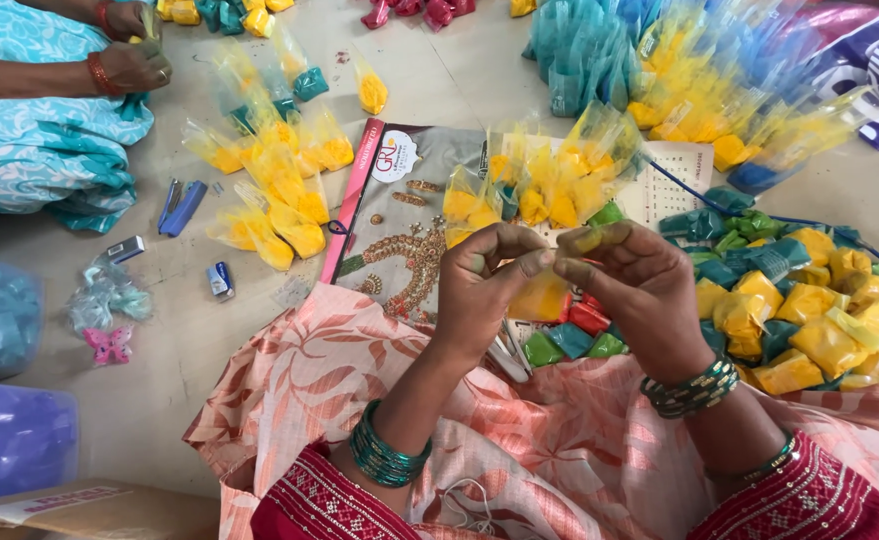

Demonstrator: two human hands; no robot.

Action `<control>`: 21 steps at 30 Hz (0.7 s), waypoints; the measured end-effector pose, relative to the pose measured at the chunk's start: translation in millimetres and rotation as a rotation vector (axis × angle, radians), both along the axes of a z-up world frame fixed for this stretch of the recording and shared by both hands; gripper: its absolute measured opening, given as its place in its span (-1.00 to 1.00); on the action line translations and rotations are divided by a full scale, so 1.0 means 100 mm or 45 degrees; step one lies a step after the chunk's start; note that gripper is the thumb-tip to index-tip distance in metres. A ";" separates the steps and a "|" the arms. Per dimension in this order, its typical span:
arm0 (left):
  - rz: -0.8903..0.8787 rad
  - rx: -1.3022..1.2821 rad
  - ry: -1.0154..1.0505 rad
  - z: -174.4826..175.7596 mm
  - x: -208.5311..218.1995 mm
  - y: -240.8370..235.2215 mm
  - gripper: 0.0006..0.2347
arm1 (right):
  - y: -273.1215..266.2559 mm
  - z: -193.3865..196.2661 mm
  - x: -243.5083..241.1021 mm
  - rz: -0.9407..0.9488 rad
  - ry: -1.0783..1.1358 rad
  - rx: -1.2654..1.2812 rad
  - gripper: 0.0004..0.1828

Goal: The person manually folds and seals small plastic bags of colored powder and places them into larger net bags.

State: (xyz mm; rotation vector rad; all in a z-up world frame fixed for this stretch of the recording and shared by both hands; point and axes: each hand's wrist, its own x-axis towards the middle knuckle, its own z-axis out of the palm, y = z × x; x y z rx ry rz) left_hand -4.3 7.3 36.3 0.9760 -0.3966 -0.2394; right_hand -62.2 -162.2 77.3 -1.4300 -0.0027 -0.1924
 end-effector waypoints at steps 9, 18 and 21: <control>0.292 0.234 0.096 -0.61 0.43 0.17 -0.96 | -0.19 -0.75 0.15 -0.057 0.101 -0.176 -0.87; 0.238 0.225 0.344 -0.48 0.43 0.26 -0.94 | -0.04 -0.99 -0.18 0.544 0.006 -1.450 -0.22; 0.245 0.212 0.370 -0.42 0.41 0.28 -0.94 | 0.31 -0.81 -0.26 0.556 0.070 -1.576 -0.10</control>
